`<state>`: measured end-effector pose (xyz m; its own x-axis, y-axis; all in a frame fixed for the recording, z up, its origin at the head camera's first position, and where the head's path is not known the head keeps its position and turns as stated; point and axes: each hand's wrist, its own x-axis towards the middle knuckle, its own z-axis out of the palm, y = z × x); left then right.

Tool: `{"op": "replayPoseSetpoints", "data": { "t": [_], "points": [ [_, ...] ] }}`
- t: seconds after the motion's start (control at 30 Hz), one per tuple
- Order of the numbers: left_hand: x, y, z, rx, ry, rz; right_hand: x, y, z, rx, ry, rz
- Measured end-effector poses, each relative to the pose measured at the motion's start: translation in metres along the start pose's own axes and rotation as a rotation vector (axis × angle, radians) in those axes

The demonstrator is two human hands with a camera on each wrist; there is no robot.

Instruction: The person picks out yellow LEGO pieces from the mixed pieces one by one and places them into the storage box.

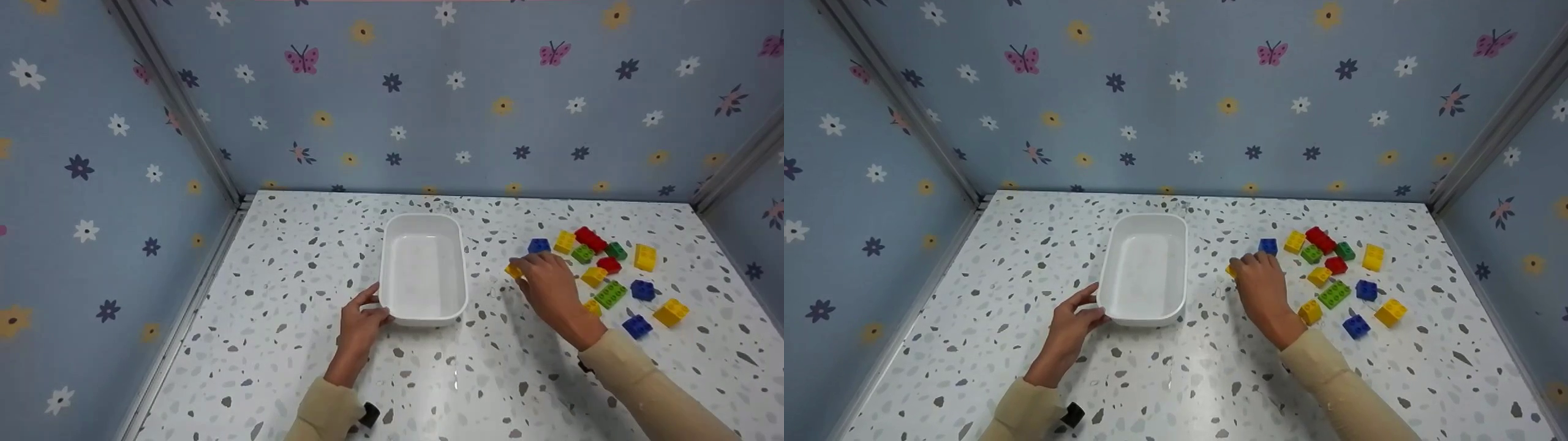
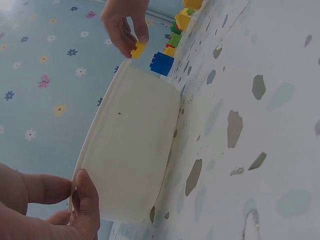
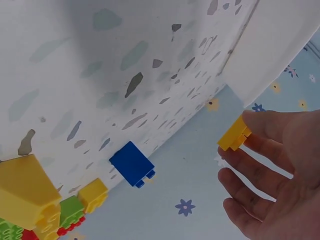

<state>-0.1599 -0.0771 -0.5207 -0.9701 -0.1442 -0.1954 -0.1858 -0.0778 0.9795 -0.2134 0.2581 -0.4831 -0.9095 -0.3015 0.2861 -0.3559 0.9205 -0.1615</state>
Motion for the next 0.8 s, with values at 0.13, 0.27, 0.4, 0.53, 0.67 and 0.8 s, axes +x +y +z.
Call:
{"op": "replayPoseSetpoints", "data": {
  "t": [0.13,0.27,0.4,0.53,0.67,0.8],
  "points": [
    [0.000,0.001,0.001,0.020,0.010,-0.011,0.002,-0.006,-0.002,0.021,0.009,-0.037],
    [0.000,0.002,0.001,0.033,0.018,-0.021,0.005,-0.015,-0.005,0.030,0.005,-0.060],
    [0.000,0.002,0.000,0.034,0.021,-0.026,0.009,-0.025,-0.006,0.019,0.019,-0.077],
    [0.000,0.002,0.000,0.032,0.025,-0.028,0.014,-0.034,-0.008,0.021,0.030,-0.098],
    [0.000,0.003,0.000,0.037,0.036,-0.042,0.017,-0.045,-0.010,0.026,0.025,-0.106],
    [0.001,0.003,0.001,0.038,0.043,-0.051,0.023,-0.057,-0.010,0.022,0.009,-0.120]
  ]
}}
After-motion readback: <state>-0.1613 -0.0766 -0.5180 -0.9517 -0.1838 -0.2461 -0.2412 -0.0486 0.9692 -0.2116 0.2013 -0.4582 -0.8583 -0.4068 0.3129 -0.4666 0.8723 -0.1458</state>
